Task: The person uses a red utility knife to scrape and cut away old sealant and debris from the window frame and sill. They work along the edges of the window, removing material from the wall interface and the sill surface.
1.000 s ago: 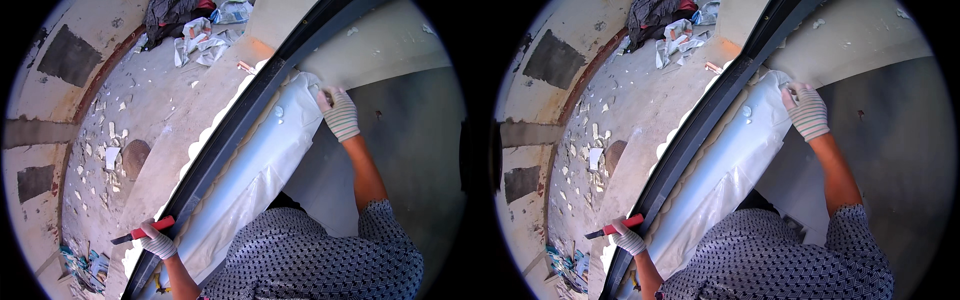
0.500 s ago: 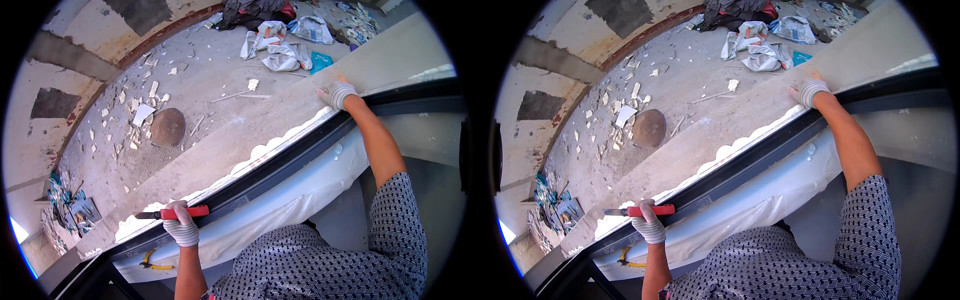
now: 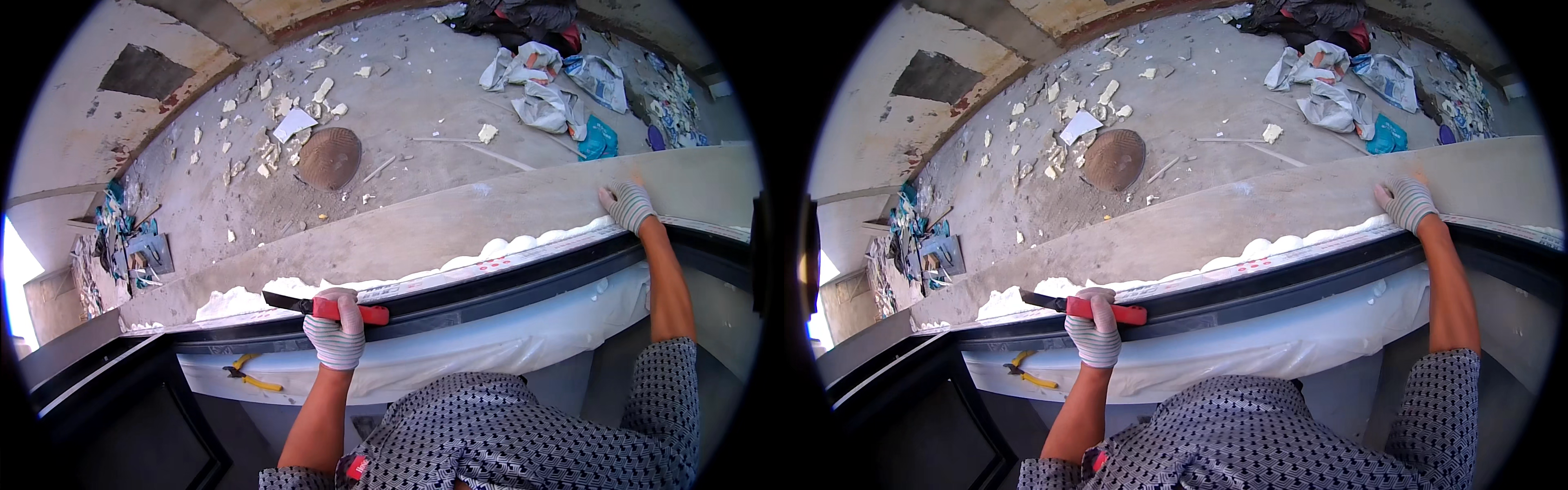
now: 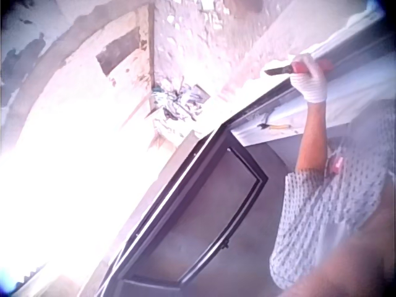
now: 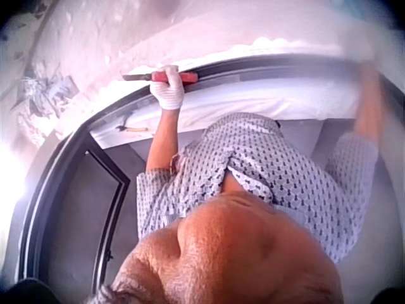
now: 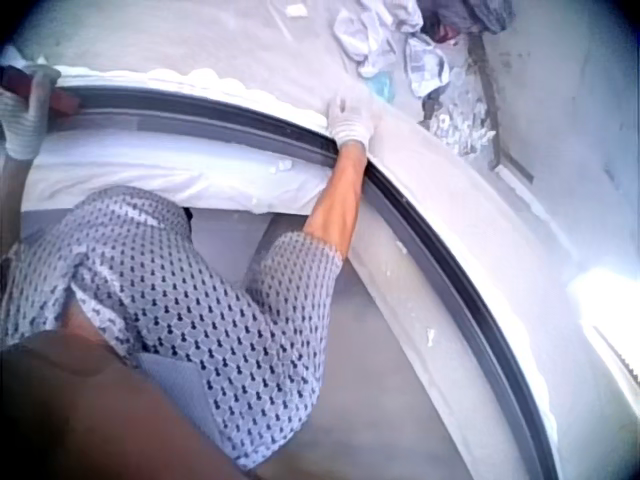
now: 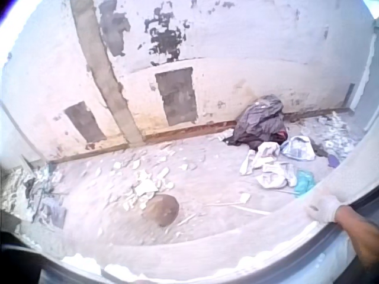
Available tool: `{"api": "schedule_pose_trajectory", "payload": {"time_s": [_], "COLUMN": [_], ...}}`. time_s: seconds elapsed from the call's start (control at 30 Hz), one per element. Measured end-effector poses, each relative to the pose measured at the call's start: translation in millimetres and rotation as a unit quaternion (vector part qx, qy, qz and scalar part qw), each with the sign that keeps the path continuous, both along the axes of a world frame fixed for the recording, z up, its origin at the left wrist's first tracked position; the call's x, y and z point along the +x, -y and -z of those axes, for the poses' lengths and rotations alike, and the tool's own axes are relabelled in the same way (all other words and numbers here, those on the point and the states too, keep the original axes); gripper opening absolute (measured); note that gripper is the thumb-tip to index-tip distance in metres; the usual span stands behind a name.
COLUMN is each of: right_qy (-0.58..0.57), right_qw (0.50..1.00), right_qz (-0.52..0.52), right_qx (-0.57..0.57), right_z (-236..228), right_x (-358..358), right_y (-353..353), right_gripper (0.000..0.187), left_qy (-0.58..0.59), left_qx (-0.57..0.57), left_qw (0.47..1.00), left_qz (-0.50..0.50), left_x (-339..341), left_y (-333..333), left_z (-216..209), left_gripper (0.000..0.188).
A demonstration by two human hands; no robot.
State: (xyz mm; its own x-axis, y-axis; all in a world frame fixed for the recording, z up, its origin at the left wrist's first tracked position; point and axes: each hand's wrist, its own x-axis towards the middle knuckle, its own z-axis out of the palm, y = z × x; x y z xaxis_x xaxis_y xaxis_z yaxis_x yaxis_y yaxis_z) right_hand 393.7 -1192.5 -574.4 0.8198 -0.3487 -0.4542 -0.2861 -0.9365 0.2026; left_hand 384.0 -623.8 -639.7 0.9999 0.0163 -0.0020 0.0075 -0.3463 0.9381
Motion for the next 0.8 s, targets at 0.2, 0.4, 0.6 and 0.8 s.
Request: {"api": "schedule_pose_trajectory", "payload": {"time_s": [0.2, 0.4, 0.6, 0.8], "right_qy": [-0.054, -0.048, 0.022, 0.070], "right_qw": [0.994, 0.995, 0.987, 0.982], "right_qz": [-0.091, -0.071, 0.151, 0.143], "right_qx": [0.030, 0.051, -0.041, -0.099], "right_z": [-9.7, -7.9, 26.0, 55.1], "right_x": [13.1, 7.8, -11.3, -21.5], "right_y": [-12.9, 0.7, 66.4, 85.0], "right_gripper": [0.039, 0.042, 0.055, 0.059], "left_qy": [-0.009, -0.007, 0.003, -0.010], "left_qx": [0.011, 0.020, 0.021, 0.007], "left_qw": [1.000, 0.999, 0.999, 0.999], "left_qz": [0.000, 0.030, 0.027, 0.047], "left_x": [-0.9, 0.7, -2.4, 3.1], "left_y": [-0.4, -3.4, -4.3, -4.2], "left_z": [0.3, -4.7, -4.0, -6.0], "left_gripper": [0.017, 0.018, 0.024, 0.023]}}
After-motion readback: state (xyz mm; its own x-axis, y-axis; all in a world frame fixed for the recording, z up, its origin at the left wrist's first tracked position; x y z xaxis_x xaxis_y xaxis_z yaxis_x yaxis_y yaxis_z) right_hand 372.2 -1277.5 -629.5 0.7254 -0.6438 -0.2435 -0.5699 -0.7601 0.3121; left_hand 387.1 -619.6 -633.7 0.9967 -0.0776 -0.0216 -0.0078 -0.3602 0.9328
